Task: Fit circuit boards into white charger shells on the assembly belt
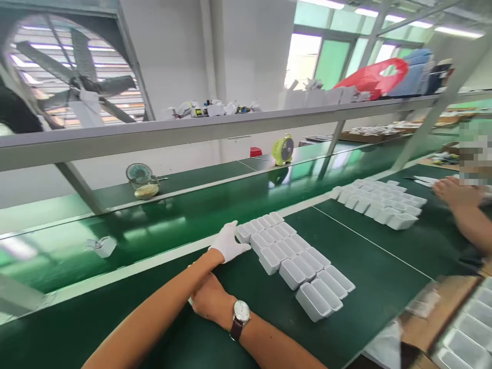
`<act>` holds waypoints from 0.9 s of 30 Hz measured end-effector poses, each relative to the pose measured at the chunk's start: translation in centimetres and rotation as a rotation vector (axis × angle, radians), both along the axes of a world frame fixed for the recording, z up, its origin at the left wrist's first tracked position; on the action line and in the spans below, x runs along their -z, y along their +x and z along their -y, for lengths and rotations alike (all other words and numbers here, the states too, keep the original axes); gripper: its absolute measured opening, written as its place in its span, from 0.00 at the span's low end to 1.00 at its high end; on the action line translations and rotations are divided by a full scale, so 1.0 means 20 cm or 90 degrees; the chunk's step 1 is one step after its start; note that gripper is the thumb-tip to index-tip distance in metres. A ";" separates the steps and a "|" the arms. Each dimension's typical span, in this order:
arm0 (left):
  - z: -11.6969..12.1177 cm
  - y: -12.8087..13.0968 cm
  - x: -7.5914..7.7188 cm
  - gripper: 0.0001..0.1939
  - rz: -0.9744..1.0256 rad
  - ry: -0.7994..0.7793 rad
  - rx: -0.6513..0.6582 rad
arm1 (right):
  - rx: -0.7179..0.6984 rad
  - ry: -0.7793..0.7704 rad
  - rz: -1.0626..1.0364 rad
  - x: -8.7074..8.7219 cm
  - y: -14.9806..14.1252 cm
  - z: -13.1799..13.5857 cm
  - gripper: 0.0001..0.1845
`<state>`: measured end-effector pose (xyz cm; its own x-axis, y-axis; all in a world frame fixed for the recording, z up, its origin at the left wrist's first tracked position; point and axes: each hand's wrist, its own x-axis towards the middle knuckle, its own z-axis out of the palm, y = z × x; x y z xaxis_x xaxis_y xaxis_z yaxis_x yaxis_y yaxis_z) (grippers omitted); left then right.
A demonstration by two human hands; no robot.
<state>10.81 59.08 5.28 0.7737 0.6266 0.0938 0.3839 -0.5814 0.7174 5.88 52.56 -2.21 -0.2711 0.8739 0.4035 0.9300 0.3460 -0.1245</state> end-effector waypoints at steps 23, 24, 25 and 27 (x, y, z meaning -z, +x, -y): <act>-0.14 -1.05 0.12 0.36 0.202 0.009 -0.260 | 0.003 0.119 0.031 -0.07 0.06 0.06 0.11; -0.12 -1.10 0.13 0.35 0.200 0.019 -0.246 | 0.001 0.106 0.031 -0.09 0.06 0.06 0.11; -0.09 -1.13 0.14 0.35 0.193 0.027 -0.232 | -0.005 0.092 0.033 -0.11 0.06 0.06 0.11; -0.06 -1.18 0.15 0.36 0.180 0.028 -0.207 | -0.024 0.064 0.042 -0.16 0.08 0.05 0.10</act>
<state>-12.85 60.31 2.36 0.4765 0.8245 0.3052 0.3447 -0.4946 0.7978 7.41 51.64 0.93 -0.3315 0.8191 0.4682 0.9212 0.3882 -0.0269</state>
